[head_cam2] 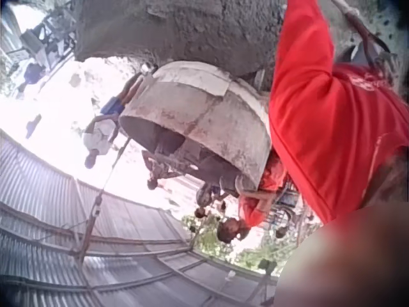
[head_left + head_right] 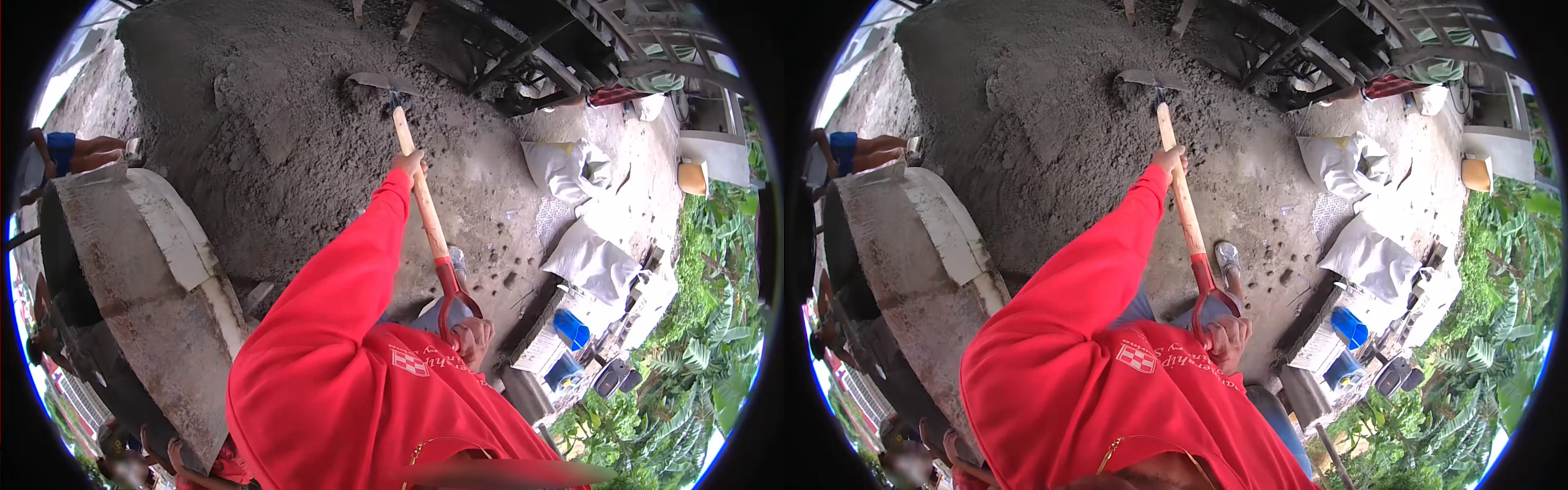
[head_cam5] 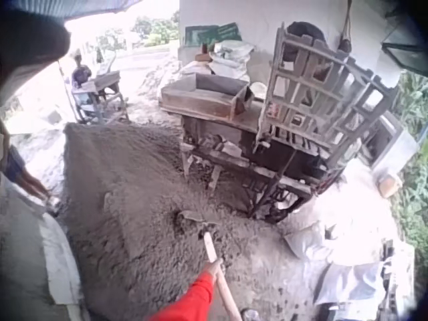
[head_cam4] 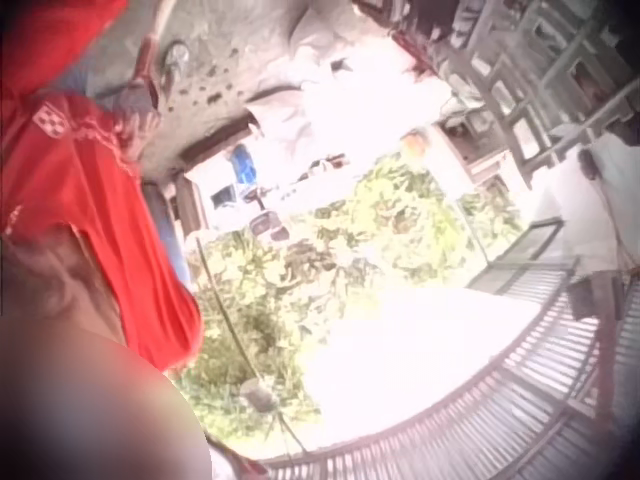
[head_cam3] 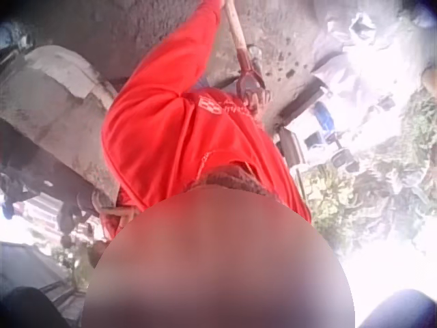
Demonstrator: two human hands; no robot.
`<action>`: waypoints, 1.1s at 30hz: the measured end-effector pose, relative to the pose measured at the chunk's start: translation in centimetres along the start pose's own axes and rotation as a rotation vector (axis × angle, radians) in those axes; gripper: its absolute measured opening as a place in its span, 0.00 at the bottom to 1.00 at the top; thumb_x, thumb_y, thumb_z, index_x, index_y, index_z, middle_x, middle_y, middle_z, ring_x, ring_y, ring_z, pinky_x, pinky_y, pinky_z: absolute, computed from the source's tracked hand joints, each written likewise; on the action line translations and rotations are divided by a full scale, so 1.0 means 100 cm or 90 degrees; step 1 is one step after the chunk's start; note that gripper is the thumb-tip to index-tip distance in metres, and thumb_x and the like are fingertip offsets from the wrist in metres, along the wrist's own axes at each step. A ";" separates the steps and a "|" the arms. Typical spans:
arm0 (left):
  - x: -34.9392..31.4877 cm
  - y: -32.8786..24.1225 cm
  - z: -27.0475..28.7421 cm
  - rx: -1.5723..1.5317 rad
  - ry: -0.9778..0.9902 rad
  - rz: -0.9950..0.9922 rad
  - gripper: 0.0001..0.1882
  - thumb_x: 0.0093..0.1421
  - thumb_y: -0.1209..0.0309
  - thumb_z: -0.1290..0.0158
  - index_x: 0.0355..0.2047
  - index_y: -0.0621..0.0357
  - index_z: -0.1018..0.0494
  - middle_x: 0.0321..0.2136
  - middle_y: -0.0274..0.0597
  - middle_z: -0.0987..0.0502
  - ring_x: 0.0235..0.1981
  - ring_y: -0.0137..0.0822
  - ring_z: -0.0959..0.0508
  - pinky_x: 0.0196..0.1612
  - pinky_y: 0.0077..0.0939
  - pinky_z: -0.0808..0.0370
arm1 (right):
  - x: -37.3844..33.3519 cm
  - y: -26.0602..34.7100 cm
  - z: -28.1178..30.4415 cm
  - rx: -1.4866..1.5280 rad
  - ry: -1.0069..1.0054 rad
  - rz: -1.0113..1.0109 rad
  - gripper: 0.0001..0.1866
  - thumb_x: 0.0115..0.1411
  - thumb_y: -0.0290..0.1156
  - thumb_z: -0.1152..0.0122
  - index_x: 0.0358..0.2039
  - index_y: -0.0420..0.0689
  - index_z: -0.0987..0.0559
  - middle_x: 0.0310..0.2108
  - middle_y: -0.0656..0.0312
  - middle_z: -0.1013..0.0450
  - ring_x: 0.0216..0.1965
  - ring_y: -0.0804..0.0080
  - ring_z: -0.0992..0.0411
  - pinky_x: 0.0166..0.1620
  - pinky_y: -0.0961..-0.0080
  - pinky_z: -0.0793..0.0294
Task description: Shovel concrete mixture from a pile on the ground.
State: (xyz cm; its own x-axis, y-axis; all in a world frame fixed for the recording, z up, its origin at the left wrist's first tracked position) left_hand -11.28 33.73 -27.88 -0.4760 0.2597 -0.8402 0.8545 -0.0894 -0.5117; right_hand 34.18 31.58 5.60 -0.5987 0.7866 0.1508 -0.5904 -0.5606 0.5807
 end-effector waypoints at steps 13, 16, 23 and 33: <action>-0.169 0.169 -0.077 -0.412 0.018 -0.006 0.12 0.47 0.65 0.43 0.24 0.54 0.35 0.17 0.37 0.34 0.17 0.36 0.29 0.24 0.36 0.29 | 0.071 -0.220 0.062 0.521 0.368 -0.435 0.13 0.44 0.30 0.35 0.32 0.40 0.23 0.22 0.59 0.27 0.22 0.70 0.29 0.28 0.75 0.26; -0.184 0.233 -0.061 -0.421 -0.138 0.036 0.11 0.47 0.67 0.43 0.25 0.56 0.34 0.18 0.38 0.33 0.17 0.36 0.29 0.22 0.37 0.29 | 0.086 -0.221 0.075 0.672 0.383 -0.567 0.11 0.45 0.30 0.36 0.30 0.42 0.25 0.20 0.61 0.29 0.19 0.70 0.31 0.27 0.72 0.26; -0.171 0.266 0.082 -0.520 -0.369 -0.008 0.09 0.51 0.72 0.48 0.30 0.60 0.35 0.19 0.43 0.32 0.17 0.40 0.28 0.20 0.39 0.26 | 0.078 -0.187 -0.052 0.914 0.576 -0.806 0.03 0.54 0.29 0.45 0.27 0.49 0.30 0.16 0.65 0.36 0.15 0.71 0.36 0.23 0.68 0.32; -0.185 0.088 0.198 -0.670 -0.252 -0.080 0.06 0.53 0.73 0.52 0.27 0.56 0.38 0.16 0.37 0.34 0.15 0.33 0.31 0.18 0.33 0.29 | 0.121 0.160 -0.195 1.022 0.710 -0.622 0.07 0.60 0.31 0.47 0.25 0.46 0.32 0.15 0.66 0.35 0.13 0.74 0.37 0.19 0.73 0.34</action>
State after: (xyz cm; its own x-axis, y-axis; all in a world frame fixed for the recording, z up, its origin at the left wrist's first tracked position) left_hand 0.92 9.10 -20.41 -0.4438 -0.1298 -0.8867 0.4565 0.8187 -0.3483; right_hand 6.98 27.09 1.12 -0.8035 -0.1527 -0.5754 -0.3447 0.9074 0.2405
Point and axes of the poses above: each hand's wrist, its own x-axis towards the middle knuckle, its own z-axis out of the back of the hand, y = z × x, the point moved 8 cm from there along x, towards the middle knuckle
